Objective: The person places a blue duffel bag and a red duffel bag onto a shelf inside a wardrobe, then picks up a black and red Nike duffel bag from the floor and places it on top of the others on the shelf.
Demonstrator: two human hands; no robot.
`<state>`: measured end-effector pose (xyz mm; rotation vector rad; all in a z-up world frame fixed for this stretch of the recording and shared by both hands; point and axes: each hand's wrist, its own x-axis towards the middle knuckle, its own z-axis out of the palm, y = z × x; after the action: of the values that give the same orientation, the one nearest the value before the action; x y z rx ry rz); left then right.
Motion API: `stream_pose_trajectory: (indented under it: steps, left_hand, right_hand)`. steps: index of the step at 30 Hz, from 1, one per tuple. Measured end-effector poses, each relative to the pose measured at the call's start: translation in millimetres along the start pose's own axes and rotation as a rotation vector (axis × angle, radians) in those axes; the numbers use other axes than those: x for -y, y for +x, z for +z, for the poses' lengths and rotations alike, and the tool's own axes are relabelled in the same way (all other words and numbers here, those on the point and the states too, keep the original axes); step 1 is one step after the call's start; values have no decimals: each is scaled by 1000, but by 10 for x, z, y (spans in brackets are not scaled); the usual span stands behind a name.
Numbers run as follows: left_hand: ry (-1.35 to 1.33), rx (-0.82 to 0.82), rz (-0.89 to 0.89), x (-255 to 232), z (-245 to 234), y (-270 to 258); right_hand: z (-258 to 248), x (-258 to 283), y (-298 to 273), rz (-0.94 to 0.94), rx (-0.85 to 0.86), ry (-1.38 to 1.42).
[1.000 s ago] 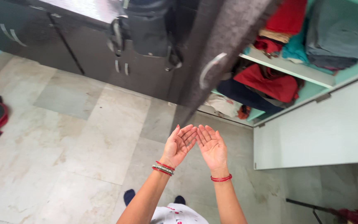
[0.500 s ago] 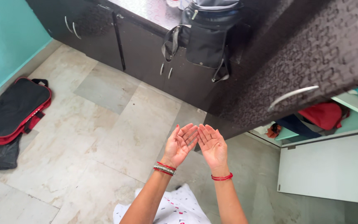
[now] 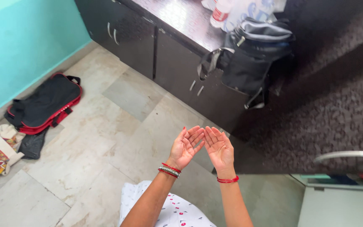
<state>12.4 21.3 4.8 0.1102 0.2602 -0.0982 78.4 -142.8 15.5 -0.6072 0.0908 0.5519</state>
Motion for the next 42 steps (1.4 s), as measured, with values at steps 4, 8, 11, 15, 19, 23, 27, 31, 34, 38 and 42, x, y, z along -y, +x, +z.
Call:
stream_pose_trajectory:
  steps: [4,8,11,15,19,23,27,31,34,38,42]
  left_hand:
    - [16,1,54,-327,113,239]
    - [14,-25,88,-592,169,413]
    - [39,-53,104,-790,156,490]
    - [33,-79,147,-1045,60,577]
    - [-4,-81,176,-1331,-77,578]
    - [-3,-92,191,-1712,-249,462]
    - [15,-90,209,-2253,-393,255]
    - [1,-71,238,-2897,-572,-28]
    - [-24,-45,273,-3380,-757,-258]
    - [-41,-56,305,-3912,-933,-574]
    - [-40,-79,327,-4279,-1080,-793]
  right_hand:
    - [181,-7,423,30,29,15]
    - [298,-68,778,55,52,19]
    - [372,-172,1004,88,61,45]
    - [463,-361,1268,121,45,32]
    - [628,-613,1458,158,1,-8]
    - [853,-1004,1608,170,16,-31]
    - [1188,-1500,1727,164,10,-47]
    - [1589,-2093,1882,191,43,-42]
    - [1861,-2580,2003,211,73,-59]
    - [2192,-3150,2086,243,100,-66]
    - [2399,-3560,2145,272,101,-90]
